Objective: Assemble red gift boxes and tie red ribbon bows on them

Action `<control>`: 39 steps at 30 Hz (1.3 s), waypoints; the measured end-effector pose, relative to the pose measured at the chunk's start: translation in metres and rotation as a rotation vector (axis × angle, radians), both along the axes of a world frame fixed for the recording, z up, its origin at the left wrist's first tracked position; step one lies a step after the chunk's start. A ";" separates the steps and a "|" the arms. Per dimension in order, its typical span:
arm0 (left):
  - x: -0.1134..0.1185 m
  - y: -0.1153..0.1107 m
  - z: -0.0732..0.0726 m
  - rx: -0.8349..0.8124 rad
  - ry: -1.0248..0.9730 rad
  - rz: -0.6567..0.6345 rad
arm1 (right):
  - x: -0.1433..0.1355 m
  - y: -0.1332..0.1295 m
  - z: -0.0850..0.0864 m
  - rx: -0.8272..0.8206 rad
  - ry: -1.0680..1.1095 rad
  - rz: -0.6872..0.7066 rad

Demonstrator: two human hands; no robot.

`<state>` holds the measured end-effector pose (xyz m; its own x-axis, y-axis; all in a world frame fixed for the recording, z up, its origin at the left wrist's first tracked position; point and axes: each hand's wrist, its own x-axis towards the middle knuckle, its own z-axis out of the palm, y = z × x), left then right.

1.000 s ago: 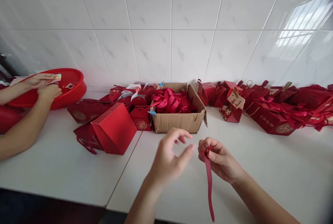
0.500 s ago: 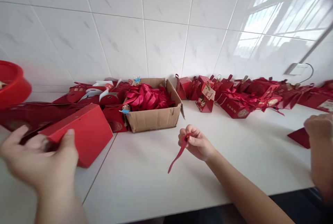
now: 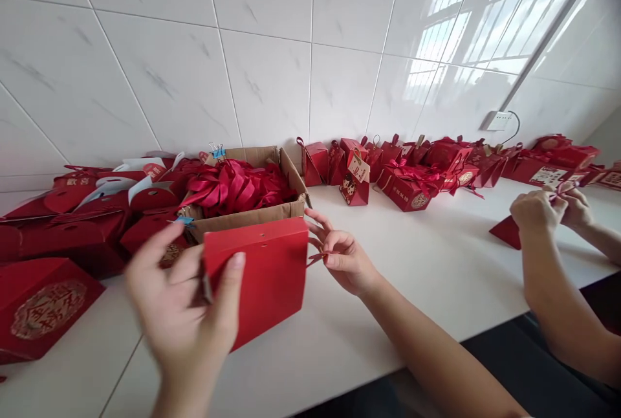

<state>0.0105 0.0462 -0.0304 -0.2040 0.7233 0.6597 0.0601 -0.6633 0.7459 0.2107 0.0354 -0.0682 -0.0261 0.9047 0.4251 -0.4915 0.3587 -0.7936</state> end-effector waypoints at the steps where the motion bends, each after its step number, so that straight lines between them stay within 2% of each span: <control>1: 0.014 0.000 -0.003 0.005 -0.012 -0.049 | 0.001 -0.001 0.001 -0.001 -0.015 -0.003; 3: 0.031 -0.001 -0.008 -0.012 -0.003 -0.103 | 0.002 -0.005 0.002 -0.024 -0.036 -0.012; 5: 0.036 0.000 -0.012 -0.008 0.012 -0.114 | 0.003 -0.007 0.002 -0.054 -0.054 -0.022; 10: 0.036 0.006 -0.016 -0.070 0.074 -0.116 | 0.000 -0.008 -0.002 -0.065 -0.148 -0.066; 14: 0.039 0.007 -0.021 -0.155 0.137 -0.153 | -0.005 -0.006 -0.007 -0.032 -0.124 -0.186; 18: 0.040 0.006 -0.028 -0.198 0.190 -0.195 | -0.006 -0.006 -0.007 -0.028 -0.115 -0.216; 23: 0.037 0.005 -0.028 -0.105 0.306 -0.079 | -0.005 -0.009 -0.004 0.017 -0.179 -0.238; 25: 0.035 0.004 -0.026 -0.108 0.310 -0.113 | -0.006 -0.010 -0.003 0.054 -0.258 -0.301; 28: 0.034 0.000 -0.021 -0.218 0.267 -0.247 | -0.007 -0.013 0.000 0.129 -0.398 -0.421; 31: 0.033 -0.004 -0.018 -0.284 0.260 -0.262 | -0.009 -0.016 0.004 0.146 -0.476 -0.485; 39: 0.032 -0.009 -0.026 -0.114 0.307 -0.263 | -0.013 -0.021 0.004 0.180 -0.583 -0.703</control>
<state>0.0422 0.0372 -0.0564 0.1915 0.7961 0.5741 0.1308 -0.6004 0.7889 0.1974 0.0148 -0.0645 0.2494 0.7155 0.6525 0.3437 0.5645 -0.7504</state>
